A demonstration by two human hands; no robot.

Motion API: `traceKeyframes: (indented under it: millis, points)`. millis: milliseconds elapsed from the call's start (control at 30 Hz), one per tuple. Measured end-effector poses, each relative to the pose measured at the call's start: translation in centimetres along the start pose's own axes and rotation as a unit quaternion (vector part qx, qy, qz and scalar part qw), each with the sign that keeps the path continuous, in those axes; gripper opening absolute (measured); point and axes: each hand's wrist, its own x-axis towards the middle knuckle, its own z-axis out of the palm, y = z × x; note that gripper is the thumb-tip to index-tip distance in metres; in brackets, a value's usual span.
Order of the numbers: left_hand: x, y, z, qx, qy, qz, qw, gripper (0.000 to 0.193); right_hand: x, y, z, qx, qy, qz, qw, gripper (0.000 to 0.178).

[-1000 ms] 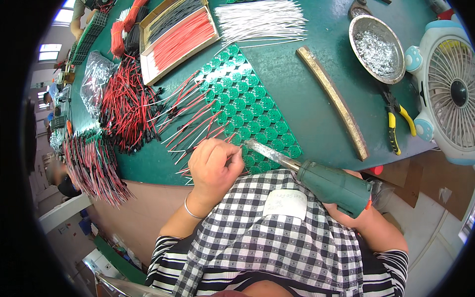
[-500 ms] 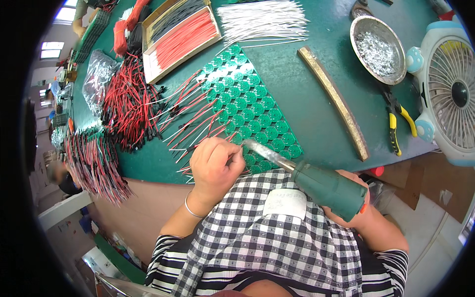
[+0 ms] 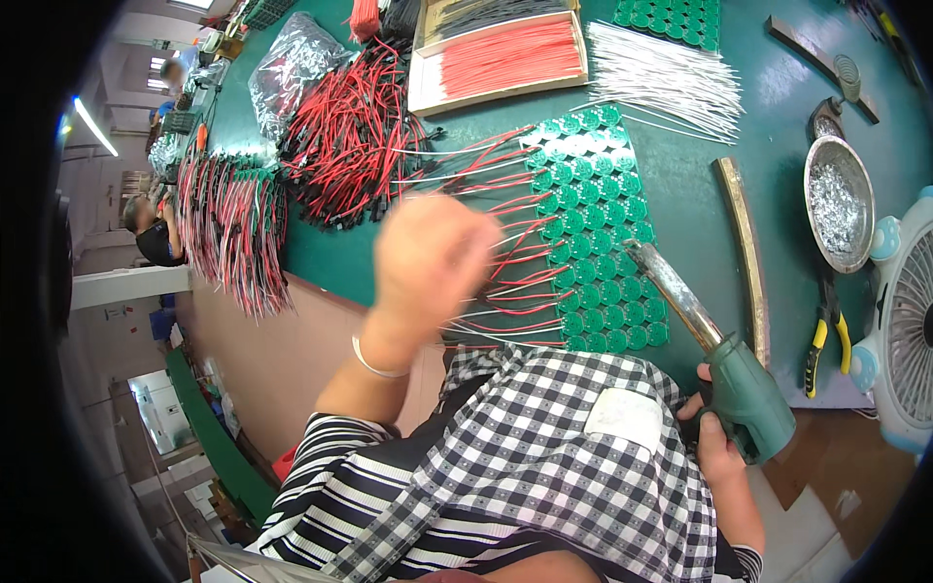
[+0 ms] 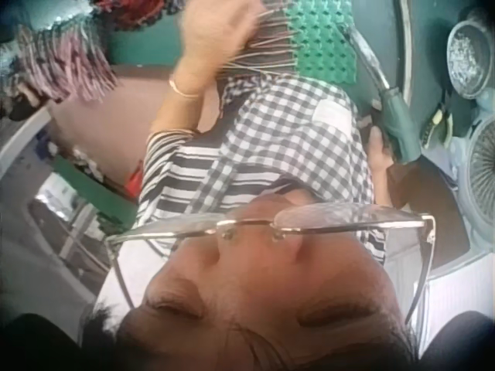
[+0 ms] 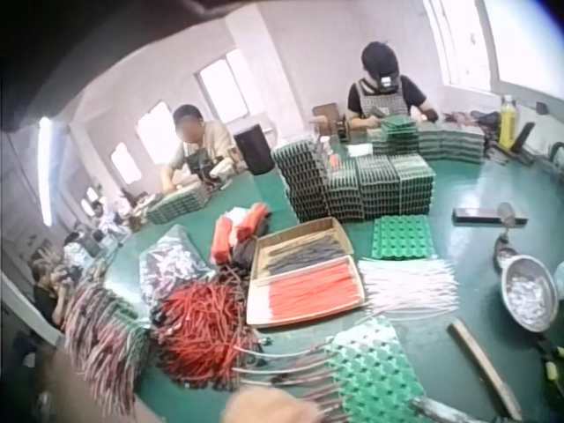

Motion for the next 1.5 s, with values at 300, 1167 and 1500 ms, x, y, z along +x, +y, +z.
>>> traceKeyframes:
  millis: [300, 1167, 1500]
  points:
    - [2.8, -10.0, -3.3, 0.116, -0.083, -0.304, 0.942, 0.02, 0.0, 0.4, 0.7, 0.041, 0.077, -0.03, 0.996, 0.052]
    - [2.5, -12.5, -5.5, 0.104, -0.148, -0.263, 0.948, 0.011, 0.5, 0.3, 1.0, 0.065, 0.111, -0.03, 0.991, 0.057]
    - [5.3, -12.0, -3.1, -0.033, -0.008, -0.306, 0.952, 0.031, 1.0, 0.0, 1.0, 0.07, 0.084, -0.048, 0.993, 0.054]
